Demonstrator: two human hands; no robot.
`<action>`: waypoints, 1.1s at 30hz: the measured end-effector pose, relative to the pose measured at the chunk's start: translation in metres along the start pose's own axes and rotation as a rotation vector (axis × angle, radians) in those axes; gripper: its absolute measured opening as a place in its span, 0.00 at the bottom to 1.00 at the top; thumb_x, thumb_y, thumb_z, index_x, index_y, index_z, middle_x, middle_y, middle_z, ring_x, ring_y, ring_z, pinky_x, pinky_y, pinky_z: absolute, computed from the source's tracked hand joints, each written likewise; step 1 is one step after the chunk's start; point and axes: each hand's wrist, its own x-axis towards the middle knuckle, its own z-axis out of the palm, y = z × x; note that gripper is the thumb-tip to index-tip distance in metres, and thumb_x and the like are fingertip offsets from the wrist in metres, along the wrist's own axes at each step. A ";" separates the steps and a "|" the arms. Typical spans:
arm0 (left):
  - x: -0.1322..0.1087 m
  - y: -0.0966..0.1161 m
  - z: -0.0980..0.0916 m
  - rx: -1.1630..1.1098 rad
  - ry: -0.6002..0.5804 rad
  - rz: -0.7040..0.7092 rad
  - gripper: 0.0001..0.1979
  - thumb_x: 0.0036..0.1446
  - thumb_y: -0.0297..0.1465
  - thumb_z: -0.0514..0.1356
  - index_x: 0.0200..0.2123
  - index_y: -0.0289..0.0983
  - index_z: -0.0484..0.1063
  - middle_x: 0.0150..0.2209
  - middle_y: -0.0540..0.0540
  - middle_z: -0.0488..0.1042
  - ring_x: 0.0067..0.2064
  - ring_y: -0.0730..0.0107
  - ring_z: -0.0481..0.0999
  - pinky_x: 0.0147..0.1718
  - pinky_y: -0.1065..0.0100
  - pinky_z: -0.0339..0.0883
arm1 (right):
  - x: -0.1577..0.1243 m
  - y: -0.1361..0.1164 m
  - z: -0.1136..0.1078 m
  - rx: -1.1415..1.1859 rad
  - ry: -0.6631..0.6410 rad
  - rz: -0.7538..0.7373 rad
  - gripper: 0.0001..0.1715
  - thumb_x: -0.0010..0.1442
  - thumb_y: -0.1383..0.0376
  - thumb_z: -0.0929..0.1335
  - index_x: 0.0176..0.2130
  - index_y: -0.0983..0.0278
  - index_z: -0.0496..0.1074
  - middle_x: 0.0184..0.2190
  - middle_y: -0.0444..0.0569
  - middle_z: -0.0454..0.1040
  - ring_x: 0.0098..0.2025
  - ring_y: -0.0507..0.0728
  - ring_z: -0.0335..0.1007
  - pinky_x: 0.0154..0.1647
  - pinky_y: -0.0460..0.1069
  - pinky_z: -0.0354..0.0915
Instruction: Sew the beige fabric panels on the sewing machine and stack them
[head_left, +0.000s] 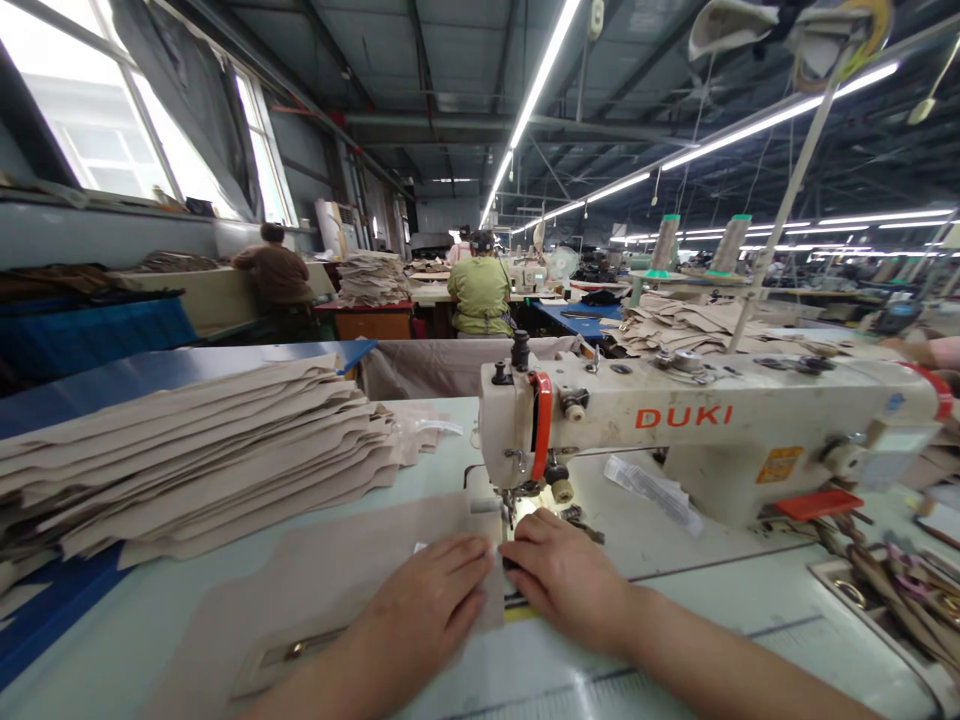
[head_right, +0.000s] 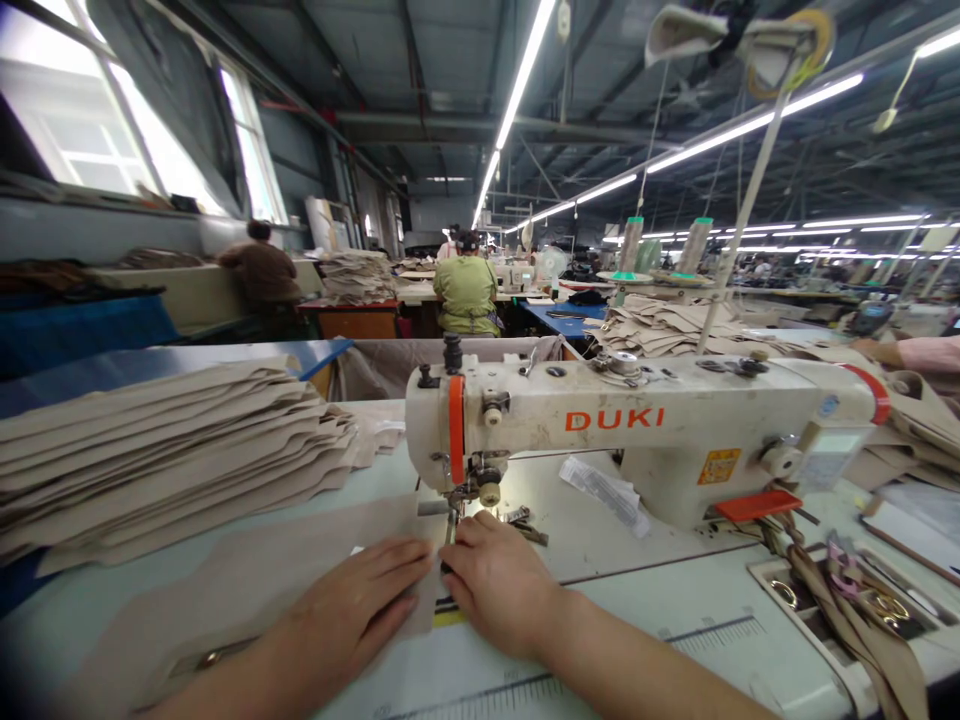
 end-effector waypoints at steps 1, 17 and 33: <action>-0.001 0.000 0.001 0.003 -0.007 -0.004 0.16 0.61 0.27 0.53 0.50 0.38 0.73 0.49 0.44 0.78 0.48 0.62 0.77 0.50 0.60 0.72 | 0.000 0.001 0.003 -0.014 0.010 -0.014 0.07 0.64 0.68 0.64 0.40 0.63 0.73 0.36 0.50 0.72 0.42 0.58 0.65 0.47 0.51 0.63; 0.021 0.000 0.018 -0.040 -0.006 -0.015 0.16 0.63 0.28 0.51 0.51 0.36 0.72 0.50 0.42 0.77 0.51 0.62 0.76 0.52 0.59 0.70 | -0.003 0.015 0.008 -0.057 0.059 0.038 0.09 0.66 0.68 0.63 0.37 0.64 0.73 0.35 0.49 0.72 0.41 0.57 0.65 0.46 0.51 0.63; 0.030 -0.005 0.020 -0.042 0.022 0.009 0.16 0.65 0.29 0.48 0.50 0.35 0.72 0.49 0.42 0.78 0.50 0.63 0.76 0.51 0.61 0.71 | 0.000 0.017 0.006 -0.080 0.049 0.087 0.09 0.66 0.68 0.64 0.40 0.65 0.74 0.37 0.49 0.72 0.40 0.56 0.65 0.44 0.51 0.61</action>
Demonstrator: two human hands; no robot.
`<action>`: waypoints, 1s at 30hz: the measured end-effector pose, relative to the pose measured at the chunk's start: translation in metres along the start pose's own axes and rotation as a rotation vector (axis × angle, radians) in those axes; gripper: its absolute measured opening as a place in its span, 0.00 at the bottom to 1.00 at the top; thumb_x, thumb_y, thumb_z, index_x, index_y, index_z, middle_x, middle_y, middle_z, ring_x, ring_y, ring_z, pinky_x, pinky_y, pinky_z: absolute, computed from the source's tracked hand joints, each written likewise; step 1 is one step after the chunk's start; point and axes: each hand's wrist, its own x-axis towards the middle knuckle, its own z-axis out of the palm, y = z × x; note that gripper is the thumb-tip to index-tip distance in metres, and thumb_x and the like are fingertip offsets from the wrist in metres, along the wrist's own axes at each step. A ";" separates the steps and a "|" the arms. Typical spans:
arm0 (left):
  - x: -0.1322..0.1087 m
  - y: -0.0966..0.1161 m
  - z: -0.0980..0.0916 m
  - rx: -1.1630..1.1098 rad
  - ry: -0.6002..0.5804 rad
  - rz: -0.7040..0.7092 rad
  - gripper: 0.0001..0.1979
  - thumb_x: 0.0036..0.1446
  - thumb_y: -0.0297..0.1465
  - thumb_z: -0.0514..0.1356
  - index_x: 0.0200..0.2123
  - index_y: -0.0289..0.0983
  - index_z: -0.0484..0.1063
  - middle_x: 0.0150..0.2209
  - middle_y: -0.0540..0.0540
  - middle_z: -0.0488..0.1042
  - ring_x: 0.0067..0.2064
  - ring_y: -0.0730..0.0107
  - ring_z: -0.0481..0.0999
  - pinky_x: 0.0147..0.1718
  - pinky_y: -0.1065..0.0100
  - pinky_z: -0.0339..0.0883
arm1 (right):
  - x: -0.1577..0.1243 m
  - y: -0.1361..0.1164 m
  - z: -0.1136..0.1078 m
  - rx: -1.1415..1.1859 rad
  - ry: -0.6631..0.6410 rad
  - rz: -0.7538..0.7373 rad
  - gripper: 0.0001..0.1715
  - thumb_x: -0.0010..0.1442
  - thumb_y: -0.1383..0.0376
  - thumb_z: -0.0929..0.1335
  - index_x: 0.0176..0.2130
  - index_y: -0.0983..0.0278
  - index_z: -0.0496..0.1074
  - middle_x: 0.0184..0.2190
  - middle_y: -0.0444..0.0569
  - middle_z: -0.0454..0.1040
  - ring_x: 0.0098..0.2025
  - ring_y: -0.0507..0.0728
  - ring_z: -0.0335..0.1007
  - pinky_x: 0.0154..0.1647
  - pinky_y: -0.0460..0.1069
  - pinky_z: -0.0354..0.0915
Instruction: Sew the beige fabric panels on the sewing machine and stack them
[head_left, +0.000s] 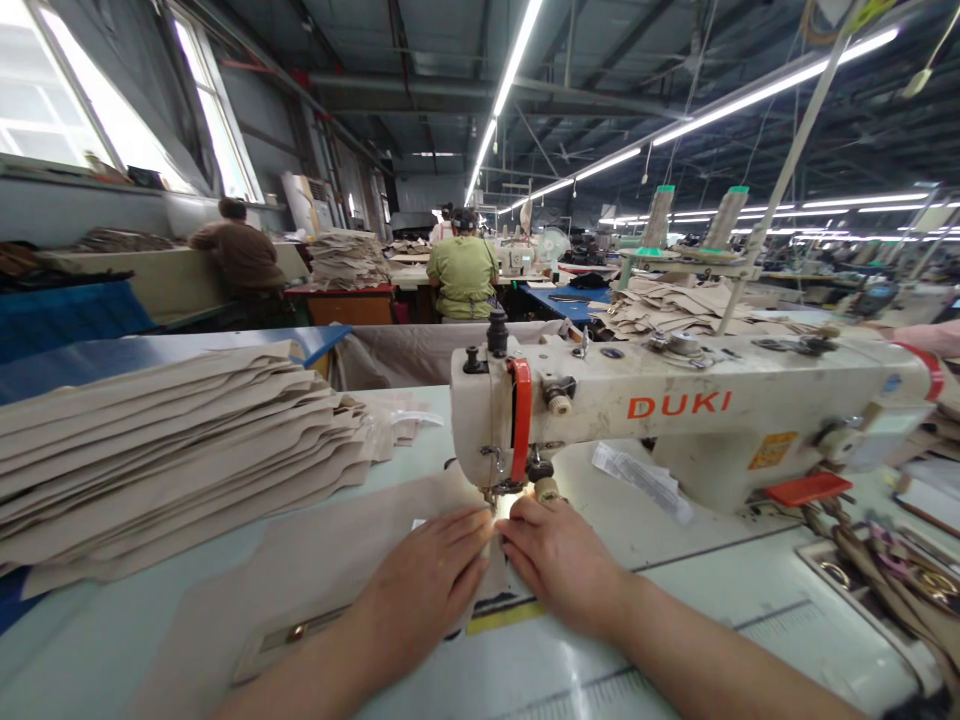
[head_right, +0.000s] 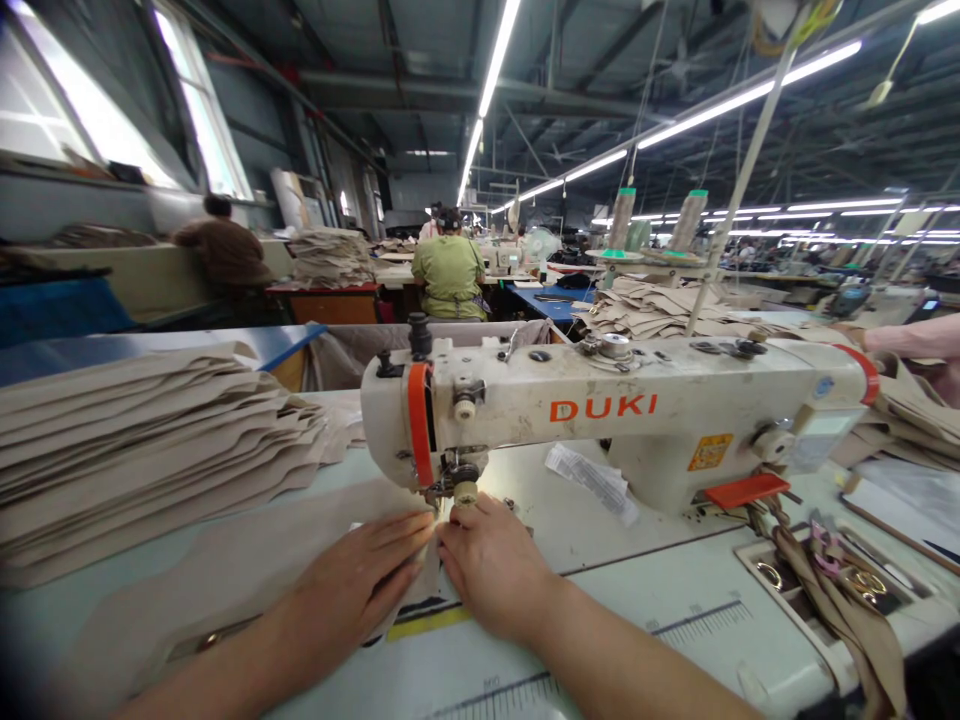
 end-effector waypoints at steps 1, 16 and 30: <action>0.000 0.000 0.000 -0.003 0.001 0.002 0.17 0.65 0.30 0.48 0.50 0.35 0.72 0.49 0.42 0.78 0.50 0.63 0.76 0.51 0.61 0.71 | 0.000 0.000 0.000 -0.003 -0.002 0.002 0.09 0.66 0.68 0.64 0.40 0.65 0.74 0.36 0.49 0.72 0.39 0.56 0.65 0.44 0.51 0.61; 0.006 -0.005 -0.003 -0.038 -0.080 -0.059 0.16 0.65 0.31 0.50 0.50 0.38 0.73 0.51 0.43 0.77 0.52 0.61 0.76 0.52 0.59 0.70 | 0.000 -0.003 -0.003 -0.064 -0.014 -0.029 0.10 0.67 0.68 0.63 0.40 0.65 0.74 0.36 0.50 0.73 0.38 0.57 0.65 0.41 0.50 0.59; -0.011 -0.007 -0.013 -0.050 -0.182 -0.129 0.18 0.63 0.30 0.53 0.54 0.38 0.71 0.56 0.43 0.72 0.56 0.60 0.72 0.57 0.57 0.65 | -0.008 -0.001 0.004 0.004 0.079 -0.016 0.11 0.66 0.69 0.63 0.34 0.64 0.73 0.32 0.49 0.73 0.38 0.56 0.65 0.41 0.49 0.60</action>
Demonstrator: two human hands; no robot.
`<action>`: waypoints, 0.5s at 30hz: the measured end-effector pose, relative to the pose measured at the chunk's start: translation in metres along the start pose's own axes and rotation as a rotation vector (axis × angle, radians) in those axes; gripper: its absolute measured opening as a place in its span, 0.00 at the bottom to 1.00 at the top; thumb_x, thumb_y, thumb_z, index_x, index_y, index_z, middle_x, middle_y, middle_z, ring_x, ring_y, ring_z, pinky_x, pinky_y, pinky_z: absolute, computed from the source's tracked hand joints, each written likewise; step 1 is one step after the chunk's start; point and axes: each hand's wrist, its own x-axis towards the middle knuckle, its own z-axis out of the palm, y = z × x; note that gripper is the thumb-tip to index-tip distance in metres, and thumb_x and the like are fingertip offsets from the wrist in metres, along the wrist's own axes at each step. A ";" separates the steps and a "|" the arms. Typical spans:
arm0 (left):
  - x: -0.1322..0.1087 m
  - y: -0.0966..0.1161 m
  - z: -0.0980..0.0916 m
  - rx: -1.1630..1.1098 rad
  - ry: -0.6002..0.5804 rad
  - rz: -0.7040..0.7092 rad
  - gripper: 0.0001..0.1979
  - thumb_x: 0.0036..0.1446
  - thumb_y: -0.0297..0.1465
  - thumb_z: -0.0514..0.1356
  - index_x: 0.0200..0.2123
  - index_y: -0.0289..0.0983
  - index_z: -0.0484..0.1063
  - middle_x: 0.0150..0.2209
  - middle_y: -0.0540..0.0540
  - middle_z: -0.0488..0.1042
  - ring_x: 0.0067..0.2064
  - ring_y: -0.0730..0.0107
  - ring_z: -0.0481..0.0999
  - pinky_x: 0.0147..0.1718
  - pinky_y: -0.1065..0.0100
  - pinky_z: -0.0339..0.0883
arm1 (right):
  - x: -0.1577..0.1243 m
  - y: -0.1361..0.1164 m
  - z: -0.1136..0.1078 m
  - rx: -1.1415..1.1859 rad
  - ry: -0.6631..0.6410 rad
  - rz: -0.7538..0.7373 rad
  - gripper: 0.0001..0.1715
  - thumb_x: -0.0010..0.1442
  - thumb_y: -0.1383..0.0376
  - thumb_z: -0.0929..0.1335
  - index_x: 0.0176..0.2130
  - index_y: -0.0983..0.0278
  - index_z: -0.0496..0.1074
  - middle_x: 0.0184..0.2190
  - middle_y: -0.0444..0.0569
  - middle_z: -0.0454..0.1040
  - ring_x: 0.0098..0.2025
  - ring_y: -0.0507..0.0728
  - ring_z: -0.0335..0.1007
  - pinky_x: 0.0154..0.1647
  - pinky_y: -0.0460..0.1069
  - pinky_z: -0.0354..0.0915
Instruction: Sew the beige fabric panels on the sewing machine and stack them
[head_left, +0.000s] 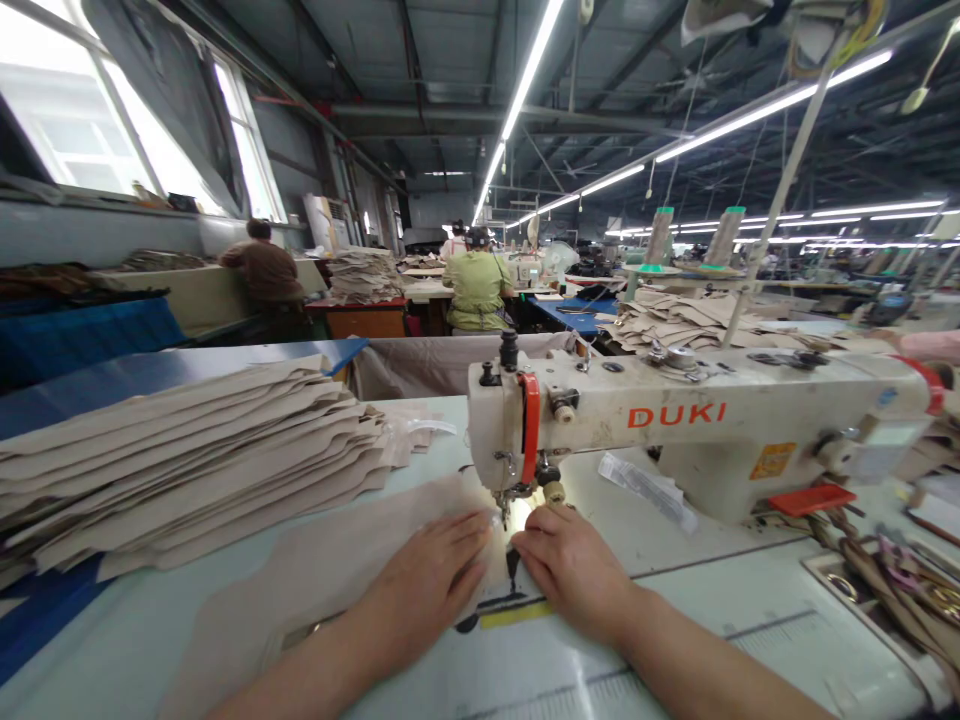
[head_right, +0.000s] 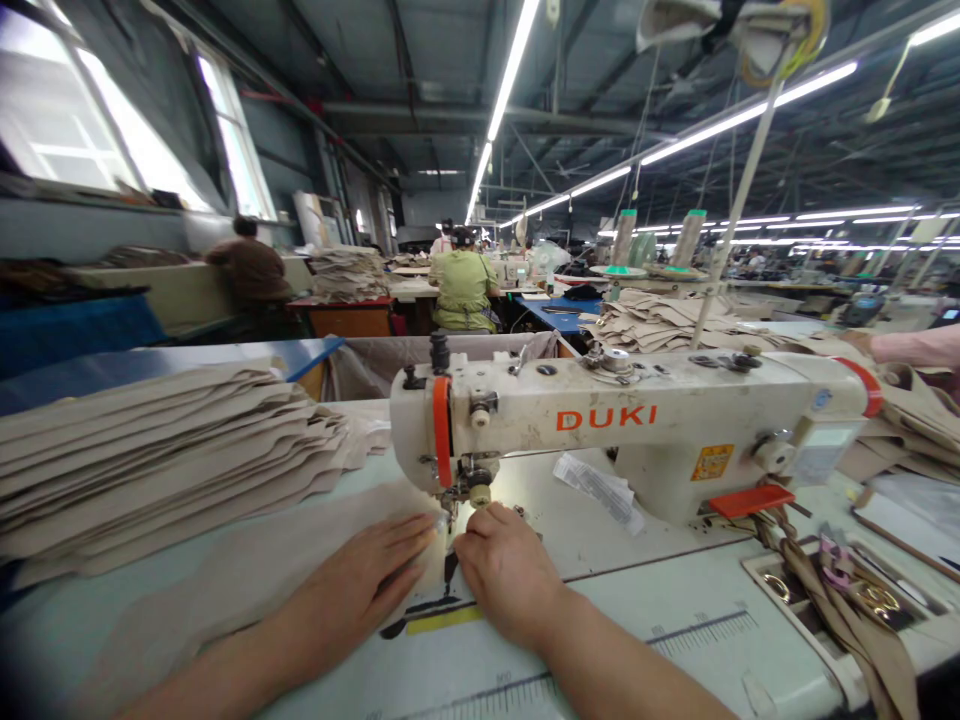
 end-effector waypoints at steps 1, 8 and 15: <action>-0.009 0.003 -0.005 -0.005 -0.026 0.000 0.18 0.63 0.30 0.53 0.55 0.38 0.70 0.57 0.43 0.71 0.57 0.61 0.71 0.58 0.57 0.64 | -0.001 -0.001 0.000 0.023 0.009 -0.003 0.11 0.66 0.69 0.63 0.33 0.64 0.73 0.32 0.48 0.72 0.38 0.56 0.66 0.41 0.49 0.61; -0.057 0.033 -0.052 0.017 -0.219 -0.105 0.32 0.63 0.35 0.56 0.68 0.43 0.49 0.68 0.45 0.51 0.68 0.57 0.51 0.64 0.50 0.49 | -0.005 -0.004 0.002 0.180 0.051 -0.090 0.11 0.65 0.71 0.63 0.37 0.63 0.74 0.33 0.50 0.74 0.39 0.57 0.66 0.41 0.50 0.62; -0.158 0.010 -0.049 0.109 -0.208 -0.163 0.58 0.45 0.47 0.68 0.70 0.47 0.34 0.69 0.41 0.46 0.66 0.42 0.55 0.59 0.47 0.58 | -0.014 -0.007 -0.002 0.212 0.036 -0.107 0.15 0.68 0.68 0.59 0.35 0.63 0.72 0.32 0.49 0.73 0.37 0.57 0.67 0.39 0.50 0.63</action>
